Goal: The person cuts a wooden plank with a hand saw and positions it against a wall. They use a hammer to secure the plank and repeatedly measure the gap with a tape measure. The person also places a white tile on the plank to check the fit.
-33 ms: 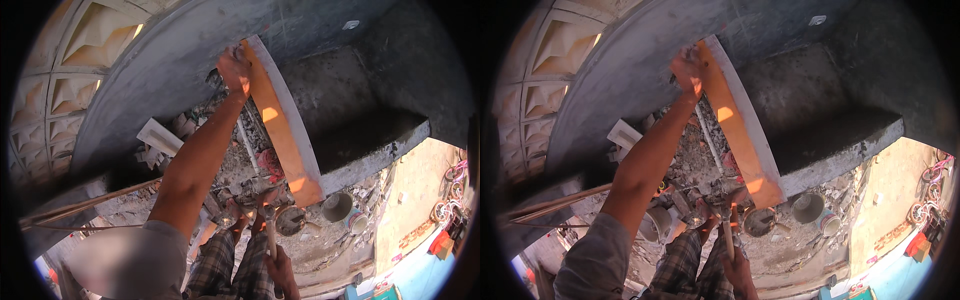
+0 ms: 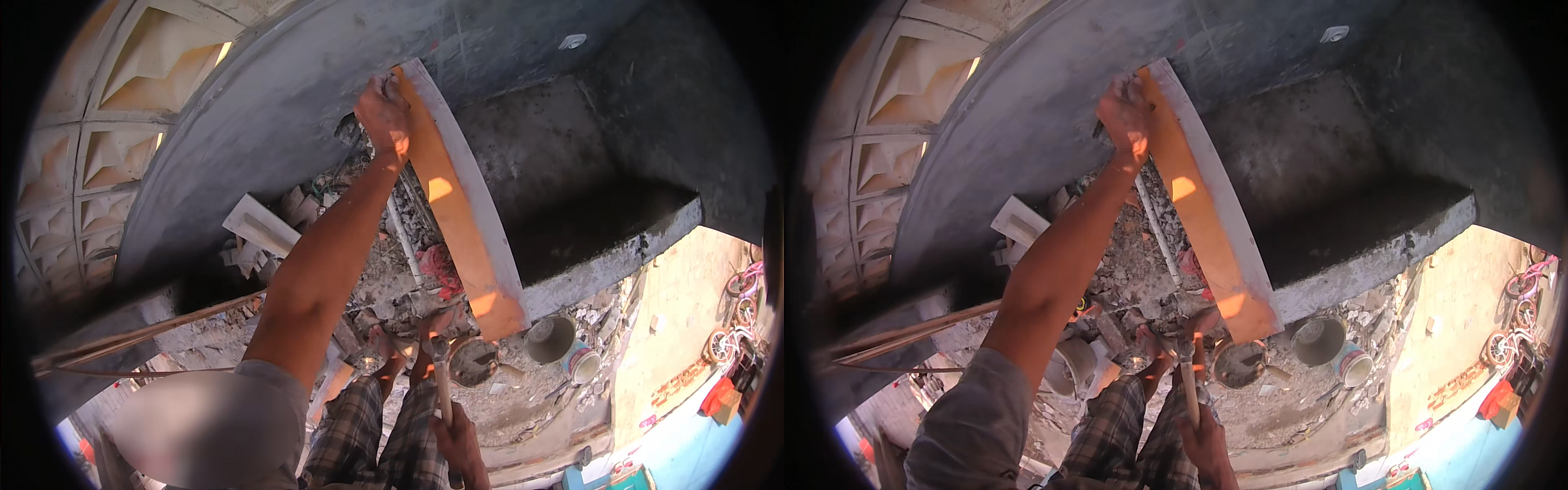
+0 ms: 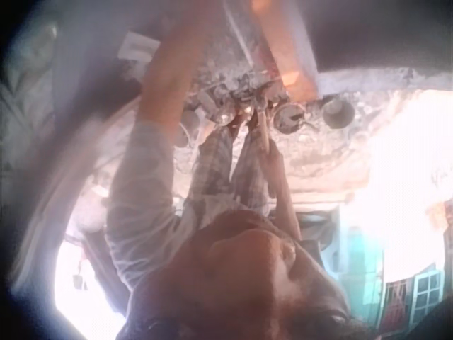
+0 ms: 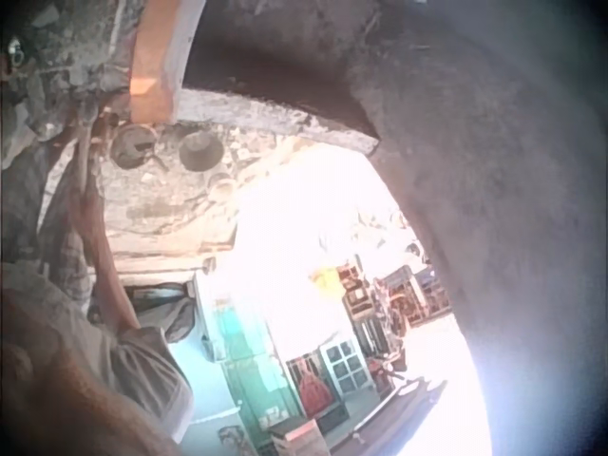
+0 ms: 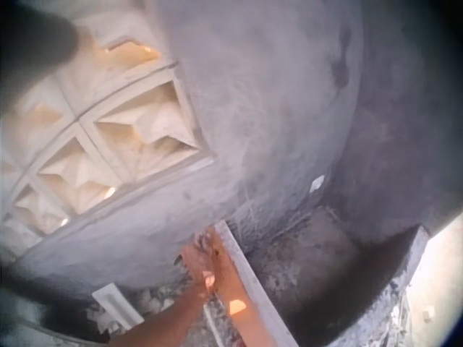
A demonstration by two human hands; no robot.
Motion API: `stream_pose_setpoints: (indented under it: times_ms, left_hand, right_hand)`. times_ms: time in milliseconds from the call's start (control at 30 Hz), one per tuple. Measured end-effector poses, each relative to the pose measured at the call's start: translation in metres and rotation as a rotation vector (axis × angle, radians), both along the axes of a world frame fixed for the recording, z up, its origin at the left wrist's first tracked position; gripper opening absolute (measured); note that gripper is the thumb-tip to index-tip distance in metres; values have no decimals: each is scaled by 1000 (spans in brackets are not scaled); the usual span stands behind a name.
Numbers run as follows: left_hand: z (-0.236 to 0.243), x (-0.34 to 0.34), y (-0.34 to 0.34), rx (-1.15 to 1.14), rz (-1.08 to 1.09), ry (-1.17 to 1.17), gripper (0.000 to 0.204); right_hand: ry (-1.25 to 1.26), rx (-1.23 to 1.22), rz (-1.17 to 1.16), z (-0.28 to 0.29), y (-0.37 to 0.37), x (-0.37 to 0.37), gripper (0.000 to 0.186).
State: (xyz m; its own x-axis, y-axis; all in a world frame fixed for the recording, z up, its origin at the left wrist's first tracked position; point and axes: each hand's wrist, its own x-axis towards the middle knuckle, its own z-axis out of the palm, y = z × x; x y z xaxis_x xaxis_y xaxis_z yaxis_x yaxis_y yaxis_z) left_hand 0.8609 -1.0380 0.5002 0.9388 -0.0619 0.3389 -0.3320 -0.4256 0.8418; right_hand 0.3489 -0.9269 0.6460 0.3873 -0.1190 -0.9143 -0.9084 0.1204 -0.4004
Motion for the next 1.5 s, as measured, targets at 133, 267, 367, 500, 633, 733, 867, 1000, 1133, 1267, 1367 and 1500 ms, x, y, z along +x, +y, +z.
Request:
stream_pose_setpoints:
  times_ms: [133,267,367,500,633,733,867,1000,1133,1267,1367,1500]
  left_hand:
    - [-14,3,-9,60,79,-110,13]
    - [-22,3,-12,126,128,-95,14]
    - [-16,-1,-14,71,101,-33,15]
    - [-11,5,-1,111,3,111,17]
    - [-1,5,6,0,-111,255,18]
    - [1,6,11,271,-170,71,18]
    - [-7,11,11,37,-133,157,14]
    - [-16,14,11,92,-112,103,15]
    - [-4,6,11,217,-134,103,19]
    - [-18,11,18,320,-114,-38,21]
    - [-18,9,13,256,-104,6,23]
    - [-19,11,17,274,-100,-76,20]
  right_hand:
    - [-42,-67,-26,4,-10,2,40]
    - [-17,-20,-33,15,-26,21,39]
    - [-34,-22,-27,19,-32,30,38]
    - [-83,-15,-30,22,-38,43,36]
    - [-157,-16,-54,21,-45,52,34]
    - [-209,-38,-58,23,-62,70,31]
    - [-373,33,-28,15,-106,94,40]
    - [-530,-390,60,15,-157,164,37]
    - [-595,-651,133,-4,-201,229,32]
    - [-573,-832,304,-29,-223,298,32]
    - [-573,-906,367,-40,-224,331,32]
    - [-651,-959,409,-58,-217,348,30]
